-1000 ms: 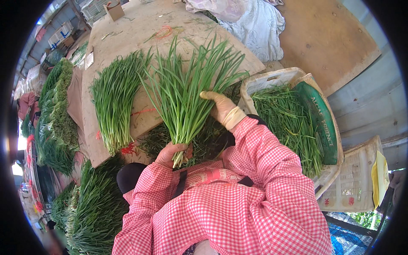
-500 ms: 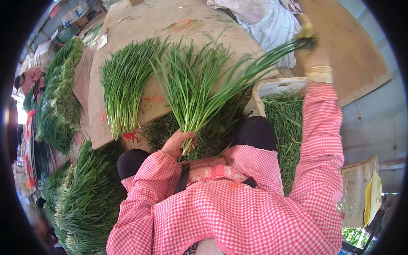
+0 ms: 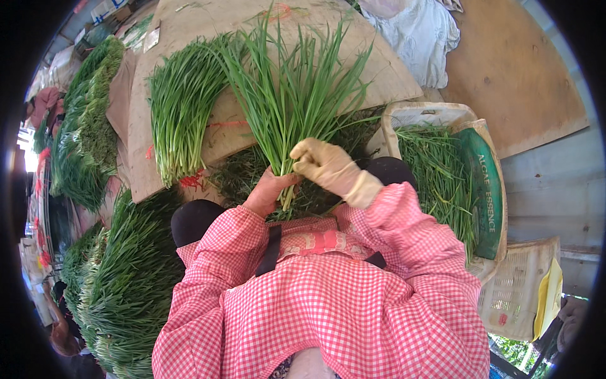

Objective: The person bundles green onions by hand, removes individual stems from a crate, and secures the bunches with red rubber bands.

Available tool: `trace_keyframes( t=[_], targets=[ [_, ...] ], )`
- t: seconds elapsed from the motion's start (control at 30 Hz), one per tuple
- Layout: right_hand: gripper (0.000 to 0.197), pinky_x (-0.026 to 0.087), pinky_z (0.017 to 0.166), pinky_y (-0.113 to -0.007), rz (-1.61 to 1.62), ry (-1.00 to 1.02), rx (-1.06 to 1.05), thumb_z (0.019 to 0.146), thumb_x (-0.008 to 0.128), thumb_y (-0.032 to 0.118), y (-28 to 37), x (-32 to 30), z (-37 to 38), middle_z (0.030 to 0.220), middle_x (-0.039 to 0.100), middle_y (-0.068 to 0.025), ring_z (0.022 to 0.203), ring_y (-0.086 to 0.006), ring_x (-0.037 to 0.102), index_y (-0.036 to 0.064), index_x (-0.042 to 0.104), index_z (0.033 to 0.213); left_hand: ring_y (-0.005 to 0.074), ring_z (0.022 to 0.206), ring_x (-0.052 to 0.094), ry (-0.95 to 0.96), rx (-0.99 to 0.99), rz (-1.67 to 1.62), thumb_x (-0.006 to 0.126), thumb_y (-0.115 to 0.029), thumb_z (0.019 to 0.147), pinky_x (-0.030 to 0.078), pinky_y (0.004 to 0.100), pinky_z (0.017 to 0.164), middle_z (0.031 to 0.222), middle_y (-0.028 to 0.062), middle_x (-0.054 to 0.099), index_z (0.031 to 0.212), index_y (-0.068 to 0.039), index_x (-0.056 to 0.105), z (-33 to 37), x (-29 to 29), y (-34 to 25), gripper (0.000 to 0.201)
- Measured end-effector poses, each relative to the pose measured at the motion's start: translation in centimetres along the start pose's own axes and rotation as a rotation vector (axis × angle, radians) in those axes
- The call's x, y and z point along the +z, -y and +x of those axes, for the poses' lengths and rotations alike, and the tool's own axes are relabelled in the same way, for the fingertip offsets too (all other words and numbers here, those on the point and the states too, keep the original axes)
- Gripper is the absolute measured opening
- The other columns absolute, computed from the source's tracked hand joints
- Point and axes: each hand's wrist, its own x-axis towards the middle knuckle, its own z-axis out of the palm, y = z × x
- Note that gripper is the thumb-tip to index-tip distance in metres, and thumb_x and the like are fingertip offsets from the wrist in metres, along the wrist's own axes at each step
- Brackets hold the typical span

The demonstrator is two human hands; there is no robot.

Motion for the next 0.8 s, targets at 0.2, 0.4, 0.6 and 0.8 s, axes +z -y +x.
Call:
trace_keyframes(
  t=[0.2, 0.4, 0.6, 0.8],
  targets=[
    [0.015, 0.042, 0.054, -0.033, -0.687, -0.05, -0.027, 0.079, 0.059, 0.018, -1.9, 2.5, 1.0, 0.065, 0.053, -0.0093, 0.06, -0.0259, 0.054, 0.008, 0.052, 0.088, 0.0104, 0.069, 0.054, -0.061, -0.033, 0.039, 0.069, -0.01, 0.074, 0.044, 0.0259, 0.061, 0.086, 0.0005, 0.058, 0.105, -0.006, 0.054, 0.8, -0.3, 1.7, 0.034],
    [0.009, 0.045, 0.055, -0.039, -0.886, -0.256, -0.045, 0.081, 0.054, 0.018, -2.0, -0.3, 2.0, 0.067, 0.053, -0.0126, 0.062, -0.0315, 0.055, 0.0104, 0.049, 0.081, 0.0109, 0.069, 0.054, -0.057, 0.019, 0.023, 0.07, -0.009, 0.073, 0.046, 0.0259, 0.061, 0.087, 0.0009, 0.058, 0.105, -0.005, 0.053, 0.5, 0.5, 1.4, 0.037],
    [0.016, 0.045, 0.062, -0.045, -0.937, -0.575, 0.193, 0.085, 0.048, 0.026, -0.4, -9.8, 0.9, 0.073, 0.059, -0.0161, 0.069, -0.0359, 0.058, 0.0104, 0.05, 0.085, 0.0108, 0.065, 0.054, -0.009, 0.078, -0.081, 0.068, -0.008, 0.075, 0.047, 0.0251, 0.058, 0.08, 0.0008, 0.058, 0.098, -0.006, 0.054, 0.0, 0.7, -0.2, 0.028],
    [0.027, 0.044, 0.078, -0.036, -0.895, -0.061, 0.372, 0.08, 0.053, 0.019, -1.6, -8.4, -2.7, 0.08, 0.062, -0.0117, 0.082, -0.0271, 0.058, 0.0065, 0.056, 0.103, 0.0141, 0.061, 0.056, 0.056, -0.004, -0.2, 0.063, -0.013, 0.079, 0.047, 0.0257, 0.052, 0.07, 0.0042, 0.057, 0.096, -0.005, 0.053, 0.4, 0.1, 0.7, 0.021]
  ],
)
